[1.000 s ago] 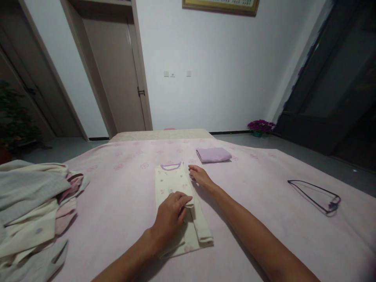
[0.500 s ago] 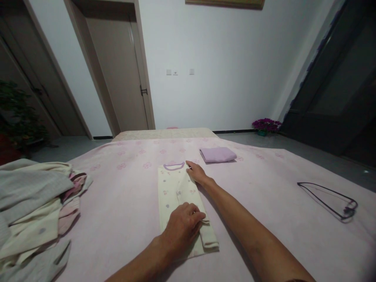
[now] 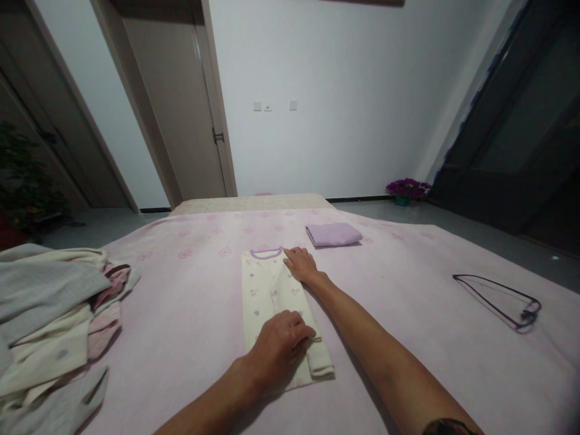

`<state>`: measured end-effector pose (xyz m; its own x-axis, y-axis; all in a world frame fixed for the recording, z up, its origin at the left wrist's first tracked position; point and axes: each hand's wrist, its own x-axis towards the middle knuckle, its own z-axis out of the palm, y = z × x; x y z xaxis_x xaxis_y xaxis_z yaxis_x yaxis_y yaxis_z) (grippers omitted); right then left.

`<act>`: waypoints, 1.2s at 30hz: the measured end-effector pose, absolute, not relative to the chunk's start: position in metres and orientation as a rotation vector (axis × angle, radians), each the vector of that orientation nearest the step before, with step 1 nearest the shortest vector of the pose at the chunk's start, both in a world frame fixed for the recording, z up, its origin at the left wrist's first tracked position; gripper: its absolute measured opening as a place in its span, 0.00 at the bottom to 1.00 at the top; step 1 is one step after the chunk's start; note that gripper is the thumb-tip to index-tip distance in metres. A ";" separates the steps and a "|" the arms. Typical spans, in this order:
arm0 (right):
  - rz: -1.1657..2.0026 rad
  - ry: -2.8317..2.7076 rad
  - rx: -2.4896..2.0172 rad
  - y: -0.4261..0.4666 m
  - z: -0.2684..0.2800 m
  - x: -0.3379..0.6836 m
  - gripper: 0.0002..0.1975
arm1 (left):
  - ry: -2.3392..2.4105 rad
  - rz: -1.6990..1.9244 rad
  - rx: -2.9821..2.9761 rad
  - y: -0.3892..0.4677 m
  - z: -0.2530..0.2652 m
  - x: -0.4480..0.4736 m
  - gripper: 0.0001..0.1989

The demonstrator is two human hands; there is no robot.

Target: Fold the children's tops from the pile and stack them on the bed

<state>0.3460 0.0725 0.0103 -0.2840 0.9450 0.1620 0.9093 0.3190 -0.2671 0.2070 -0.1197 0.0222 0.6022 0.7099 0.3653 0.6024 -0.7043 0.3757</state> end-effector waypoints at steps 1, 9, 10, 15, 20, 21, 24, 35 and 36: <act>0.175 -2.309 -1.679 0.072 0.012 0.347 0.23 | 1.082 0.704 2.604 -0.120 0.024 0.206 0.08; 0.177 -2.385 -1.625 0.046 0.032 0.349 0.27 | 1.201 0.908 2.400 -0.105 0.031 0.189 0.13; 0.175 -2.406 -1.590 0.038 0.033 0.349 0.28 | 1.253 0.952 2.437 -0.100 0.028 0.186 0.14; 0.193 -2.550 -1.347 -0.002 0.023 0.354 0.28 | 1.527 0.676 2.629 -0.083 0.008 0.175 0.27; 0.231 -2.632 -1.278 -0.025 0.013 0.363 0.29 | 1.598 0.265 2.636 -0.088 0.007 0.174 0.33; 0.238 -2.643 -1.290 -0.028 0.014 0.364 0.30 | 1.603 0.232 2.638 -0.089 0.010 0.175 0.33; 0.246 -2.669 -1.315 -0.039 0.021 0.365 0.30 | 1.603 0.197 2.644 -0.092 0.014 0.175 0.34; 0.319 -2.636 -1.365 -0.092 0.021 0.377 0.32 | 1.512 0.295 2.715 -0.110 0.005 0.167 0.30; 0.304 -2.632 -1.361 -0.097 0.019 0.378 0.32 | 1.482 0.298 2.729 -0.113 0.005 0.166 0.30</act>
